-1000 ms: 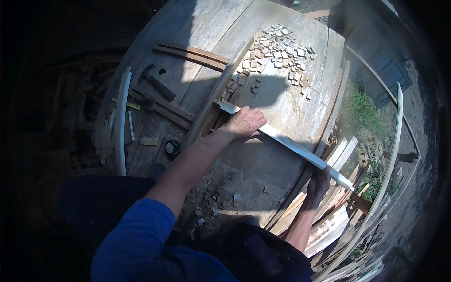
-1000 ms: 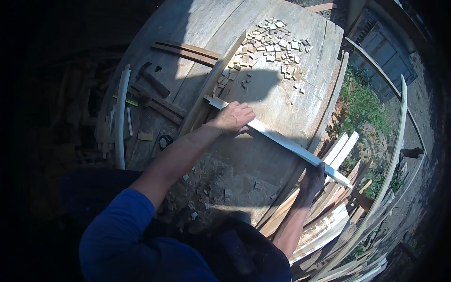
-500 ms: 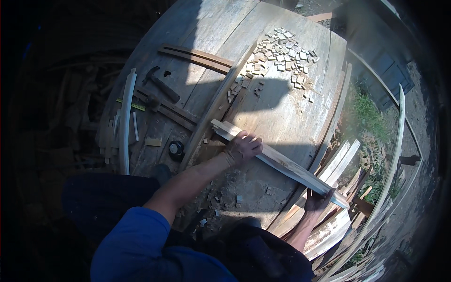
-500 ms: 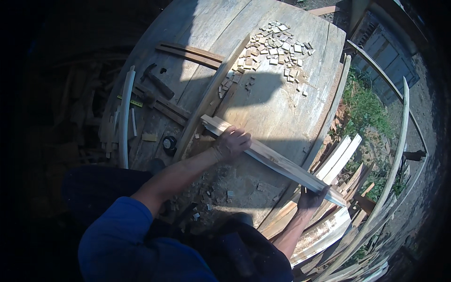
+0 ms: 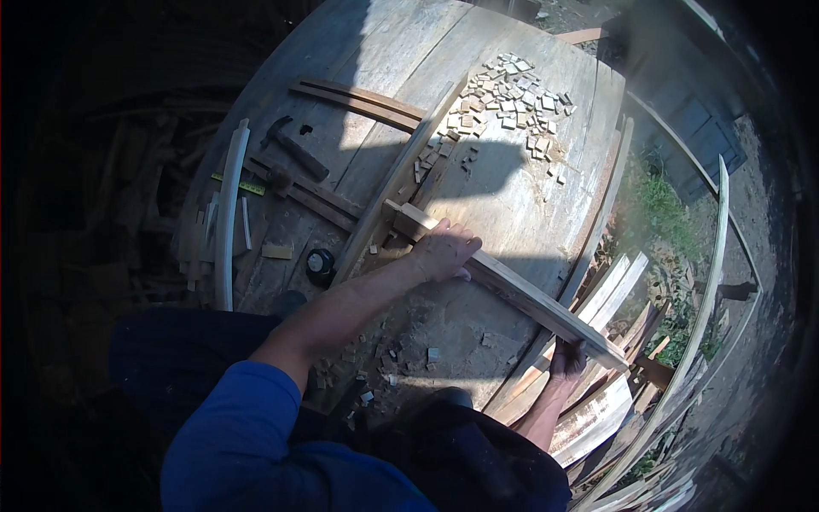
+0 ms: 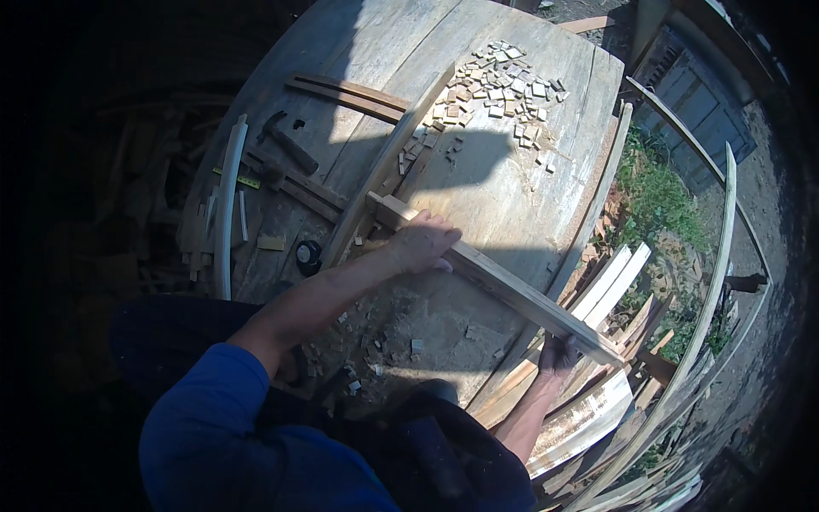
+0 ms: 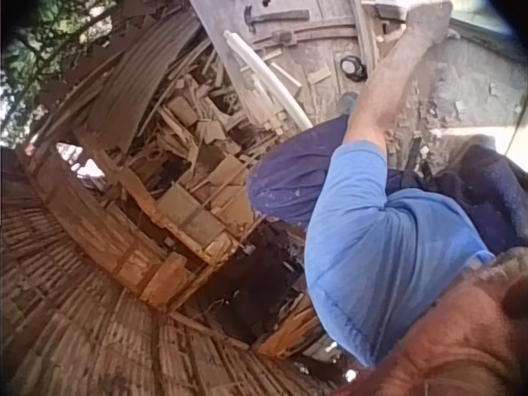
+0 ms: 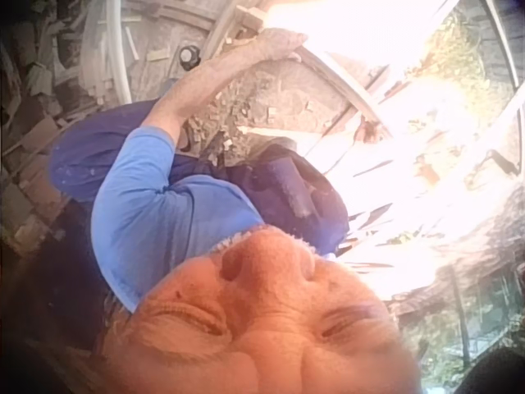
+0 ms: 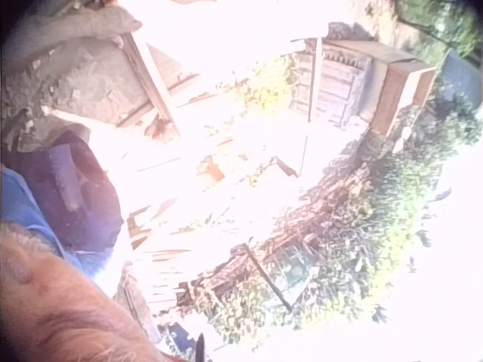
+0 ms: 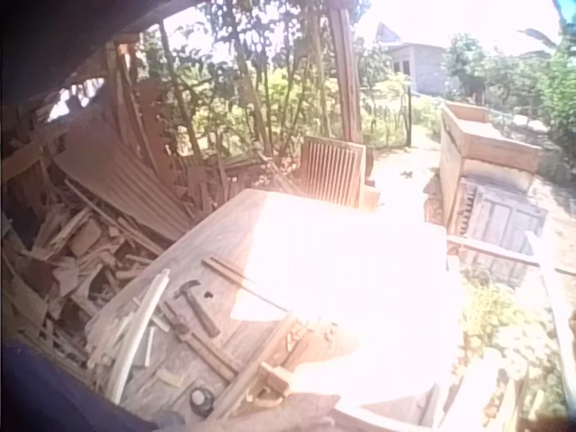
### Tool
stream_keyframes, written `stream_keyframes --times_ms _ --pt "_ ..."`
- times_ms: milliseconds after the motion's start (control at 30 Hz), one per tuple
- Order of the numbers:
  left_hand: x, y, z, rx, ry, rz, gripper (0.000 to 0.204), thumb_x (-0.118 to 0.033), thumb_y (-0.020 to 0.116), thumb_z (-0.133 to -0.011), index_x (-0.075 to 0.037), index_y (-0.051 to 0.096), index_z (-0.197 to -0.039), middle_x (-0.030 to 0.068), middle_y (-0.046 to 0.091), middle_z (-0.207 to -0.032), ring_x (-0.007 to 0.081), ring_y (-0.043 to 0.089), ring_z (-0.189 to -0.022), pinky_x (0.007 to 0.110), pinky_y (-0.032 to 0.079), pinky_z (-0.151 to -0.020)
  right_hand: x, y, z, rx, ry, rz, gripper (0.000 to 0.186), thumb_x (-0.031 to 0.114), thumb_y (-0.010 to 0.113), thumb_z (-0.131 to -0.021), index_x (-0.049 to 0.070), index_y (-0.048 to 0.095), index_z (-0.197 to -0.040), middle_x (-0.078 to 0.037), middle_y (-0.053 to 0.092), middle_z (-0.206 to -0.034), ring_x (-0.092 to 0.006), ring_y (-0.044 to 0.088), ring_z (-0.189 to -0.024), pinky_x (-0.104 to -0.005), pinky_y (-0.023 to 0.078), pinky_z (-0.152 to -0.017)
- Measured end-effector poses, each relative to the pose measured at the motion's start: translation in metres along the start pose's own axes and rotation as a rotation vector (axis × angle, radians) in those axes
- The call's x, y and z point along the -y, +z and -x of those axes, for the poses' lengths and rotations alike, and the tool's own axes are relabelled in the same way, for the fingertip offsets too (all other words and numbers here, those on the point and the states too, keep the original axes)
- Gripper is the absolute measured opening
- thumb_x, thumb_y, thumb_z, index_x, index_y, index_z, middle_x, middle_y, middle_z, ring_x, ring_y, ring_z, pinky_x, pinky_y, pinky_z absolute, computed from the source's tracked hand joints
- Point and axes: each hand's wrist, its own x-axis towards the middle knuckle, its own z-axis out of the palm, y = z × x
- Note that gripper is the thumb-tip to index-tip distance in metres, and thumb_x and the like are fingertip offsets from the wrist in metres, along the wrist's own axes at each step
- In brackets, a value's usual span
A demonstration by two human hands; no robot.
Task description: The person places a long piece of wood against a jig on a workbench, then aligns and marks the wood by hand before moving it to a storage pile.
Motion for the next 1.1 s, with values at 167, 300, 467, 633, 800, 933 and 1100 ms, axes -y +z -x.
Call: stream_keyframes --times_ms 167,300,467,633,800,933,1100 --pt "0.006 0.014 -0.004 -0.115 0.008 0.001 0.039 -0.036 0.079 -0.074 -0.011 0.059 -0.095 0.0060 0.062 -0.094 0.0246 0.063 -0.096 0.042 0.048 -0.081 -0.010 0.037 -0.017 0.296 0.014 -0.077 0.037 0.020 0.071 -0.090 0.006 0.068 -0.124 -0.026 0.052 -0.143 -0.0418 0.042 -0.139 -0.0568 0.022 -0.122" --pt "0.013 0.019 -0.005 -0.135 0.072 -0.020 0.025 -0.020 0.071 -0.074 -0.011 0.060 -0.095 0.0053 0.060 -0.092 0.0245 0.063 -0.094 0.041 0.050 -0.078 -0.009 0.039 -0.022 0.222 0.041 -0.087 0.037 0.017 0.072 -0.088 0.000 0.067 -0.121 -0.029 0.051 -0.142 -0.0428 0.041 -0.140 -0.0561 0.022 -0.123" --pt "0.018 0.018 -0.014 -0.126 0.089 -0.010 0.024 -0.017 0.068 -0.074 -0.011 0.060 -0.096 0.0053 0.060 -0.092 0.0251 0.063 -0.094 0.042 0.050 -0.078 -0.007 0.042 -0.032 0.221 0.037 -0.091 0.051 0.015 0.071 -0.088 -0.011 0.056 -0.129 -0.030 0.049 -0.144 -0.0440 0.040 -0.140 -0.0569 0.025 -0.122" --pt "0.021 0.017 -0.019 -0.102 0.084 -0.001 0.022 -0.017 0.067 -0.076 -0.010 0.060 -0.096 0.0063 0.060 -0.093 0.0255 0.062 -0.094 0.042 0.050 -0.077 -0.006 0.045 -0.038 0.139 0.016 -0.052 0.054 0.014 0.075 -0.083 -0.010 0.055 -0.127 -0.031 0.051 -0.141 -0.0441 0.043 -0.138 -0.0568 0.026 -0.122" --pt "0.024 0.011 -0.025 -0.104 0.088 0.009 0.019 -0.017 0.065 -0.078 -0.010 0.059 -0.095 0.0068 0.060 -0.092 0.0259 0.062 -0.094 0.042 0.051 -0.076 -0.009 0.049 -0.041 0.120 -0.009 0.002 0.039 0.016 0.078 -0.081 -0.002 0.067 -0.114 -0.028 0.056 -0.136 -0.0422 0.048 -0.135 -0.0565 0.026 -0.122" --pt "0.025 0.011 -0.026 -0.109 0.100 -0.001 0.018 -0.016 0.064 -0.078 -0.009 0.058 -0.094 0.0071 0.060 -0.091 0.0261 0.062 -0.095 0.043 0.051 -0.076 -0.007 0.048 -0.041 0.118 0.002 -0.010 0.039 0.016 0.078 -0.080 -0.002 0.067 -0.114 -0.028 0.056 -0.137 -0.0420 0.048 -0.134 -0.0570 0.026 -0.121" --pt "0.029 0.013 -0.032 -0.123 0.102 -0.007 0.024 -0.017 0.068 -0.076 -0.009 0.058 -0.096 0.0070 0.060 -0.093 0.0257 0.062 -0.098 0.043 0.051 -0.079 -0.007 0.048 -0.047 0.122 -0.012 -0.009 0.040 0.015 0.078 -0.080 -0.003 0.067 -0.114 -0.028 0.055 -0.138 -0.0416 0.048 -0.135 -0.0580 0.026 -0.121"
